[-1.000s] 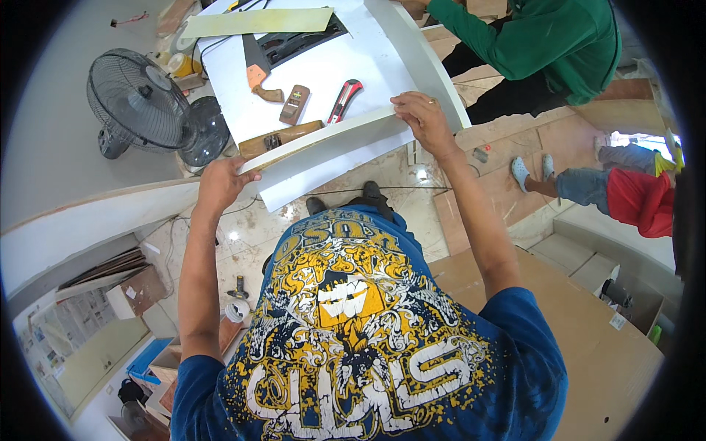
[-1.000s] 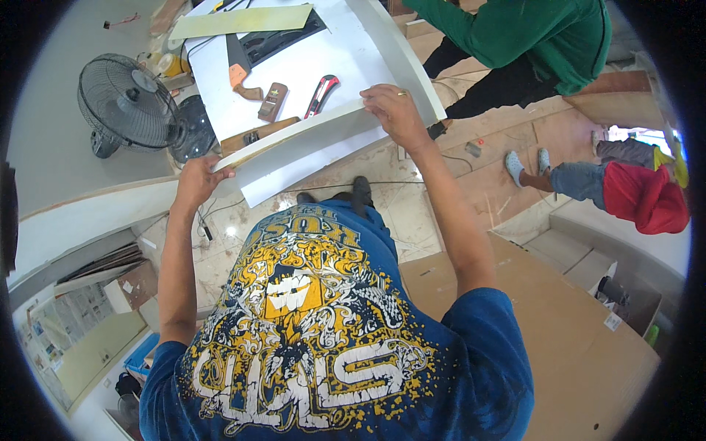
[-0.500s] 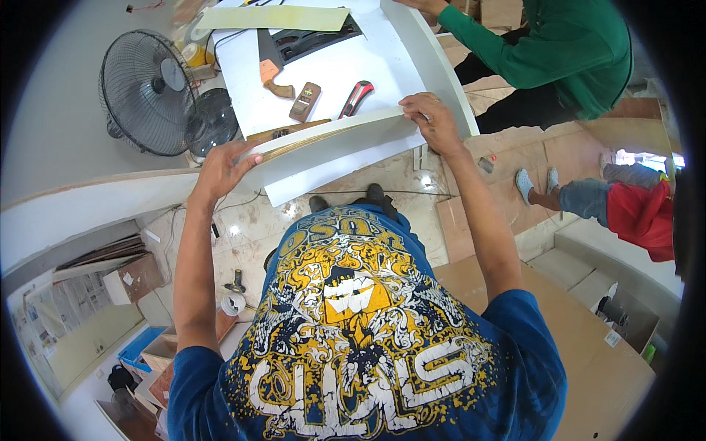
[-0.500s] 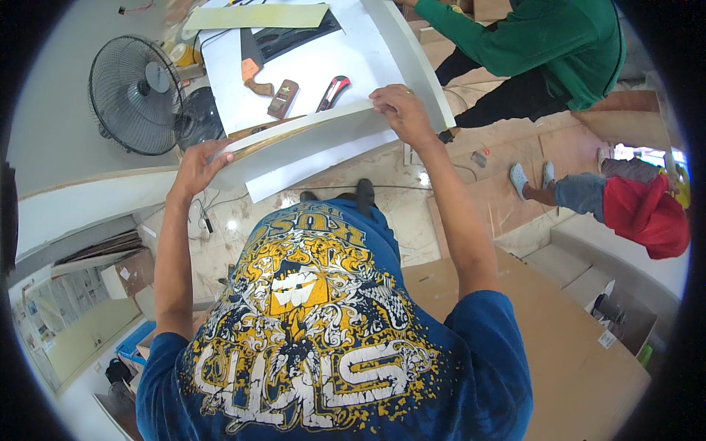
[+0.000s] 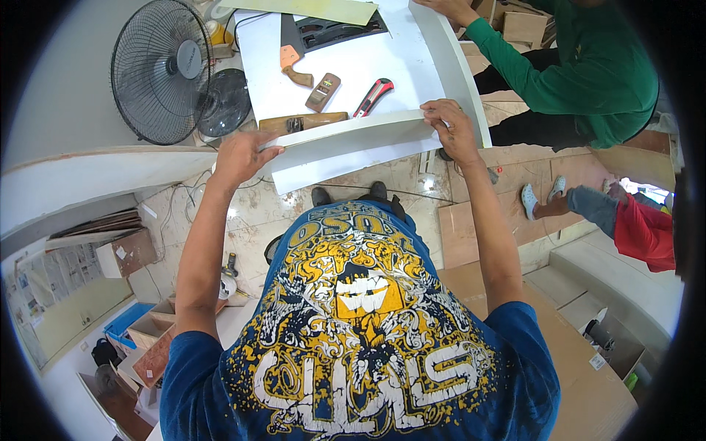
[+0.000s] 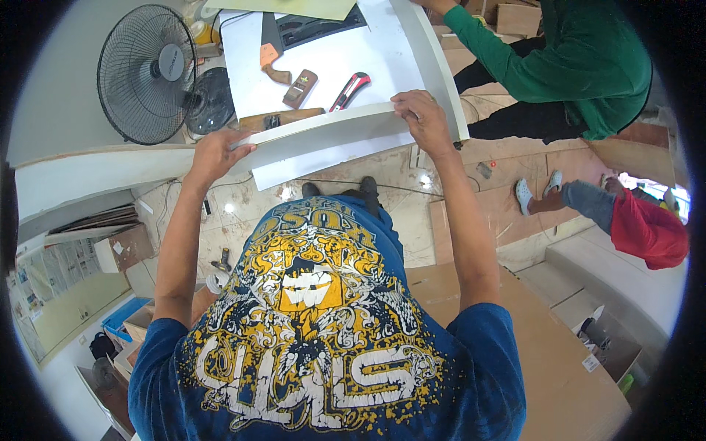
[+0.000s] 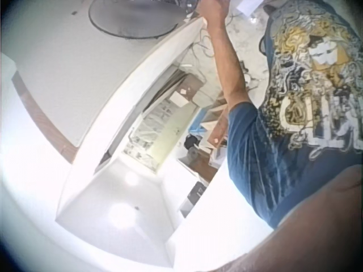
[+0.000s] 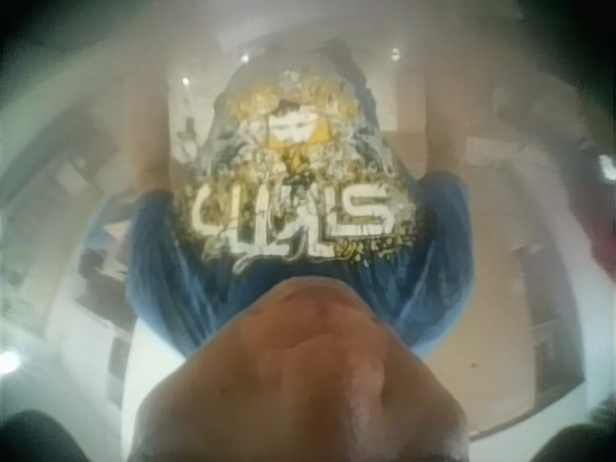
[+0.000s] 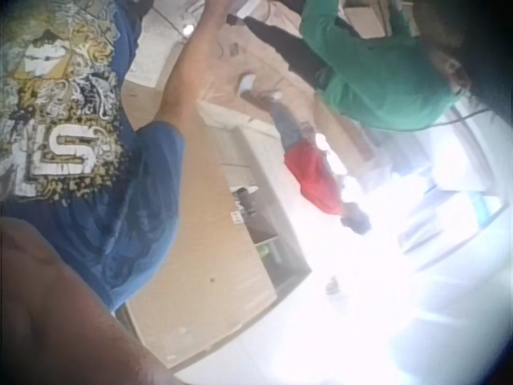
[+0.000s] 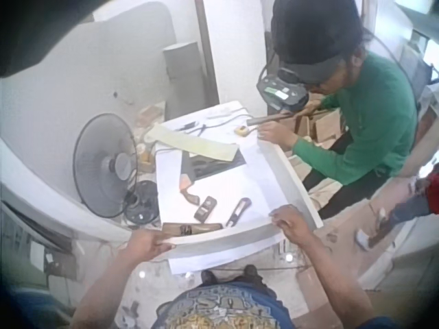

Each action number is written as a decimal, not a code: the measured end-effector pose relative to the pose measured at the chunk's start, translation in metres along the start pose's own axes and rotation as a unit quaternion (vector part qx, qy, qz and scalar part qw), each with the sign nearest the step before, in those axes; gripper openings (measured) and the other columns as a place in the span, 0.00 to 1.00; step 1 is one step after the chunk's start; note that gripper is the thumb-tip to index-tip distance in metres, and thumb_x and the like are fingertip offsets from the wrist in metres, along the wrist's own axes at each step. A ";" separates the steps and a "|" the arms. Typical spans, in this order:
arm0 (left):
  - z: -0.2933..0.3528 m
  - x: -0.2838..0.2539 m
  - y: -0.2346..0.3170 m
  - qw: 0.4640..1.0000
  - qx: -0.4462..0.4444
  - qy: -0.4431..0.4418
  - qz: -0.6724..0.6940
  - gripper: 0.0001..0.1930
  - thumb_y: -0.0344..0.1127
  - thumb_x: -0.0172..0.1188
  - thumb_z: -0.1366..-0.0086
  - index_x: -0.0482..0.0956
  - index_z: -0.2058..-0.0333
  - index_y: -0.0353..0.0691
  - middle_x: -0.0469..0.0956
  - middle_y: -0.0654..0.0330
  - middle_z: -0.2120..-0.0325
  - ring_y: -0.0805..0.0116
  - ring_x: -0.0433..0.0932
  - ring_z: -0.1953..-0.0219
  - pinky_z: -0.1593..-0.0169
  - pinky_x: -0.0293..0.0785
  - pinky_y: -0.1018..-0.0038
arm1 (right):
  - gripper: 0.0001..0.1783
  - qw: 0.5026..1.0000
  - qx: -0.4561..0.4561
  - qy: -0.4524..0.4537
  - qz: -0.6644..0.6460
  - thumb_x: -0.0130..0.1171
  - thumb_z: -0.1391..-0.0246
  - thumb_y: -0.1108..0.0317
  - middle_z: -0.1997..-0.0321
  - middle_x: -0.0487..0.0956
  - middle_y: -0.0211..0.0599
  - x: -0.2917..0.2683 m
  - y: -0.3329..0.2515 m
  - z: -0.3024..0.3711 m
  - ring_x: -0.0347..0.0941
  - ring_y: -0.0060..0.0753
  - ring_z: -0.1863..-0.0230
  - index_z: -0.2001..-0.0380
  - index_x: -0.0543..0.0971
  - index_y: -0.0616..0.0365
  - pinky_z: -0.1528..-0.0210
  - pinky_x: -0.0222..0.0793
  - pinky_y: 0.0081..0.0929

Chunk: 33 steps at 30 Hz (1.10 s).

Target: The person assembles a wooden cabinet by attaching a trim piece to a white panel using a hammer and utility knife. They then join the panel to a larger wooden structure with another worker.

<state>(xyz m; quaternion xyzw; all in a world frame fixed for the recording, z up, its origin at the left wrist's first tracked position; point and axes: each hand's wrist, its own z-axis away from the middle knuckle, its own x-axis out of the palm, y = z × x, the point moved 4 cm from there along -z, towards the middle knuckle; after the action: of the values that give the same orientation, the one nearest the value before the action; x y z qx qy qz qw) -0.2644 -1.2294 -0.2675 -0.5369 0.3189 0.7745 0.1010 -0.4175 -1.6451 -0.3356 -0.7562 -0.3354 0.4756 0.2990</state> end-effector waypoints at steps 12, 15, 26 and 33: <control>-0.001 0.002 -0.002 0.995 0.070 0.012 -0.069 0.21 0.53 0.69 0.34 0.90 0.53 0.43 0.88 0.51 0.61 0.48 0.86 0.58 0.54 0.79 0.54 | 0.11 0.999 -0.006 0.031 0.010 0.66 0.49 0.85 0.51 0.88 0.37 0.001 -0.004 0.002 0.81 0.45 0.46 0.63 0.82 0.59 0.44 0.77 0.38; 0.001 0.005 -0.005 0.995 0.065 0.009 -0.078 0.20 0.52 0.68 0.33 0.90 0.51 0.44 0.88 0.51 0.62 0.48 0.86 0.58 0.53 0.79 0.54 | 0.10 0.999 0.002 0.024 0.034 0.66 0.47 0.84 0.52 0.89 0.37 0.001 -0.006 0.001 0.81 0.45 0.46 0.63 0.83 0.59 0.43 0.77 0.38; 0.004 0.010 -0.004 0.990 0.084 0.009 -0.112 0.18 0.50 0.67 0.32 0.89 0.53 0.44 0.87 0.50 0.65 0.46 0.86 0.59 0.56 0.79 0.52 | 0.09 0.999 -0.003 0.025 0.029 0.66 0.46 0.83 0.52 0.89 0.38 0.002 -0.006 0.004 0.81 0.46 0.45 0.64 0.82 0.60 0.42 0.75 0.38; 0.006 0.014 -0.009 0.990 0.091 0.011 -0.108 0.20 0.50 0.67 0.32 0.88 0.48 0.45 0.88 0.49 0.63 0.46 0.86 0.59 0.56 0.79 0.53 | 0.11 0.999 -0.017 0.024 0.043 0.67 0.49 0.84 0.52 0.88 0.38 0.003 -0.005 0.003 0.81 0.47 0.45 0.64 0.82 0.59 0.41 0.75 0.39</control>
<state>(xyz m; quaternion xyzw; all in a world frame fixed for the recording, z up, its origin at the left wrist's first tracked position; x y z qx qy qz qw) -0.2701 -1.2220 -0.2826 -0.5656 0.3291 0.7207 0.2288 -0.4202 -1.6392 -0.3342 -0.7861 -0.3031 0.4644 0.2731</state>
